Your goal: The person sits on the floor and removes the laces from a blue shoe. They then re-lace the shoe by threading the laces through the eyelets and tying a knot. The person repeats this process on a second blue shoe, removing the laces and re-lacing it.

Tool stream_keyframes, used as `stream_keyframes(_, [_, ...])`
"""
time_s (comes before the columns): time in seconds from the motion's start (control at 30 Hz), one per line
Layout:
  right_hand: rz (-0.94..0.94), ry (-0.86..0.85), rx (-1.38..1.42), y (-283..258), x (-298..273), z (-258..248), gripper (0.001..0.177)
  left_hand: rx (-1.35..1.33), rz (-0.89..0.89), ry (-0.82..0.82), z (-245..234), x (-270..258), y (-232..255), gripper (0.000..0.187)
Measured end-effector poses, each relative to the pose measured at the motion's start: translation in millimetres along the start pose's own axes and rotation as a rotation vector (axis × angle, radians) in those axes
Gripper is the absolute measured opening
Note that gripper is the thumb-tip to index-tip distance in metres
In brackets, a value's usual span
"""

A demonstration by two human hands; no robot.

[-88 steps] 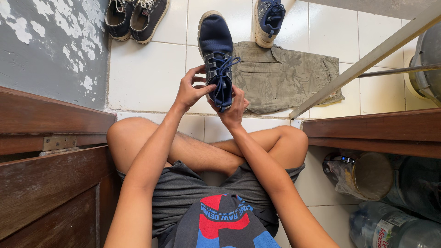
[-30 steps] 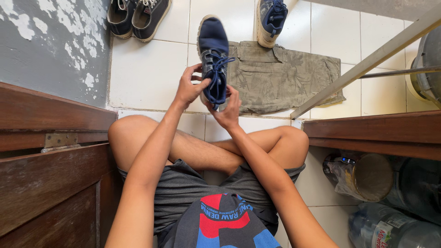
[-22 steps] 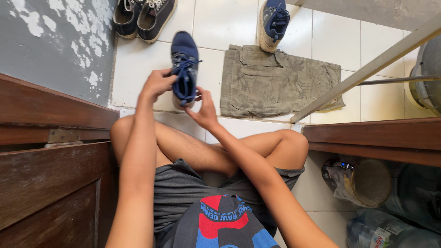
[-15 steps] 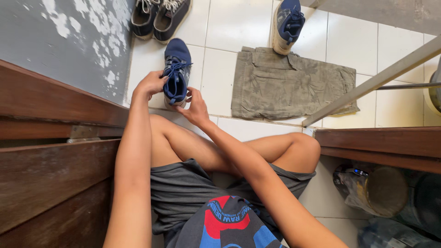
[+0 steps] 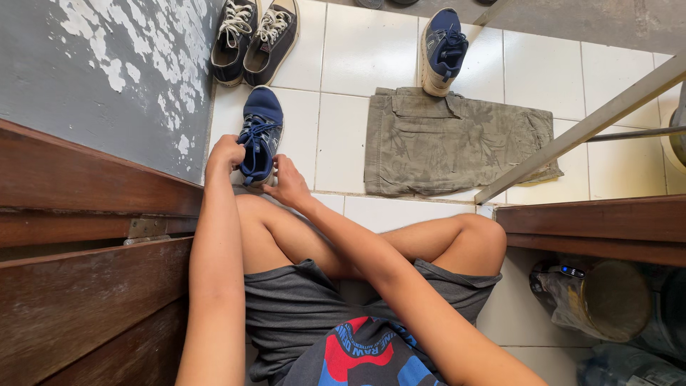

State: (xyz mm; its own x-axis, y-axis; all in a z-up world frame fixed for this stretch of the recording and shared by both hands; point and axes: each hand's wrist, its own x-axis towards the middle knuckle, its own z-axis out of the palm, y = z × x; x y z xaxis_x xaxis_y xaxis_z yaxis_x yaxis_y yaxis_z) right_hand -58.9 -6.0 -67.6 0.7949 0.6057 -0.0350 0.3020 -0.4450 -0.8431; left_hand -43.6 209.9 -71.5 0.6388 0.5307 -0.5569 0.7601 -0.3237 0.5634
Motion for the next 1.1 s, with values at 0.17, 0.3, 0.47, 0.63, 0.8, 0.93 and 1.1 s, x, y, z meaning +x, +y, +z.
stream_keyframes(0.17, [-0.005, -0.038, -0.019, -8.6, -3.8, -11.0, 0.076, -0.015, -0.046, 0.070, -5.0, -18.1, 13.8, 0.030])
stream_keyframes(0.3, [0.012, -0.157, -0.017, -7.1, -16.4, -42.1, 0.076, 0.043, 0.088, 0.278, -10.6, -34.4, 19.0, 0.051])
stream_keyframes(0.47, [-0.022, -0.143, 0.039, 32.1, -38.4, -117.9, 0.064, 0.159, 0.425, 0.597, 15.5, -83.3, 48.1, 0.036])
stream_keyframes(0.63, [0.158, -0.094, -0.165, 93.9, -66.1, -209.6, 0.056, 0.302, 0.846, 0.405, 67.0, -134.7, 94.4, 0.022])
stream_keyframes(0.8, [0.075, 0.051, -0.332, 137.9, -98.6, -244.4, 0.032, 0.528, 0.950, 0.197, 113.8, -151.4, 127.7, 0.021])
stream_keyframes(0.93, [0.206, -0.007, -0.144, 148.5, -95.5, -234.9, 0.033, 0.495, 0.807, 0.021, 153.9, -145.1, 138.1, 0.018])
stream_keyframes(1.1, [0.213, -0.014, -0.191, 145.8, -87.7, -225.9, 0.036, 0.348, 0.718, -0.013, 194.1, -152.6, 119.4, 0.043])
